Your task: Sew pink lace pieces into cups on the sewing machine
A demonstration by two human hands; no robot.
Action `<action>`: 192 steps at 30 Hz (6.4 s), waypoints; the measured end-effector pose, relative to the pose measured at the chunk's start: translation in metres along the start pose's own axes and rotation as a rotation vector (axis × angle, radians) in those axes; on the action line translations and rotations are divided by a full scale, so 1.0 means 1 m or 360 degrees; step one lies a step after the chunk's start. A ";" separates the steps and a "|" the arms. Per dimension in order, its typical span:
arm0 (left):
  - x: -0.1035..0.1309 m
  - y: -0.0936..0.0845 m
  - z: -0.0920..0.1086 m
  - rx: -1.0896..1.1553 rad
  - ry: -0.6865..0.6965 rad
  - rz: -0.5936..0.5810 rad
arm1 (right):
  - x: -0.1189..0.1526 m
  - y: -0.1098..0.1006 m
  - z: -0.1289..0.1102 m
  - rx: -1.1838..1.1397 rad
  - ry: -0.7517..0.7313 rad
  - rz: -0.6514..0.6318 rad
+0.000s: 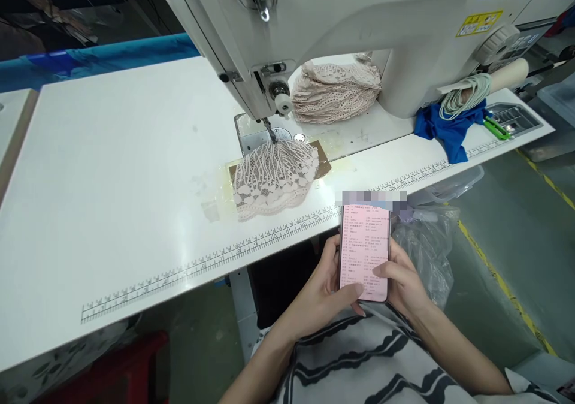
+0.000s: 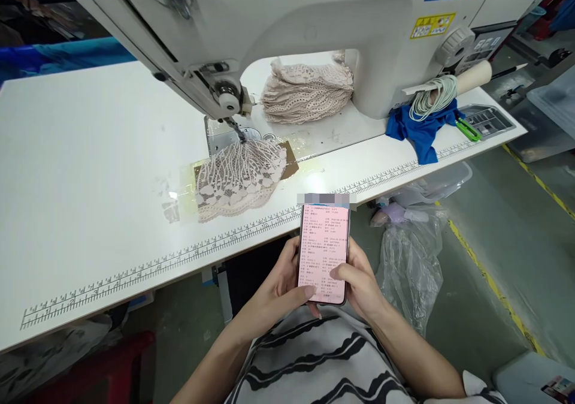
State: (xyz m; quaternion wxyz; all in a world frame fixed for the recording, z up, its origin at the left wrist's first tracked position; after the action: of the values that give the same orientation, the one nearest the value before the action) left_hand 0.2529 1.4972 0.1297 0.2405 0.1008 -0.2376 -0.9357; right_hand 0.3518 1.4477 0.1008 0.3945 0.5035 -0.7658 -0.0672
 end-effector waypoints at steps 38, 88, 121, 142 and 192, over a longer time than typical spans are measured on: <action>0.002 -0.001 -0.004 -0.0025 -0.0018 0.0004 | -0.001 -0.004 -0.001 -0.0043 -0.0035 0.0079; -0.001 -0.005 -0.009 0.0041 -0.0103 0.0067 | 0.000 -0.008 0.002 -0.0049 -0.0015 0.0175; -0.001 0.000 -0.008 0.0105 -0.0032 0.0061 | 0.000 -0.015 -0.018 -0.0170 -0.0215 0.0274; -0.005 0.014 -0.020 -0.0028 -0.0072 0.0061 | -0.004 -0.017 -0.031 -0.0176 -0.0270 0.0240; -0.003 0.014 -0.019 -0.0057 -0.0087 0.0066 | -0.003 -0.020 -0.029 -0.0177 -0.0232 0.0256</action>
State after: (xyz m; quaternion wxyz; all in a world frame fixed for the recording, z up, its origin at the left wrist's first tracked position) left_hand 0.2671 1.4801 0.1206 0.2551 0.0658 -0.2293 -0.9370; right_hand 0.3859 1.4493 0.1086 0.3691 0.4116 -0.8254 -0.1142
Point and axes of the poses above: each hand's wrist, its own x-axis away from the middle knuckle, its own y-axis out of the palm, z = x × y, the point moved 7 cm from there along -x, towards the middle knuckle, and after that the axes turned 15 degrees about y, right-handed, at the moved point
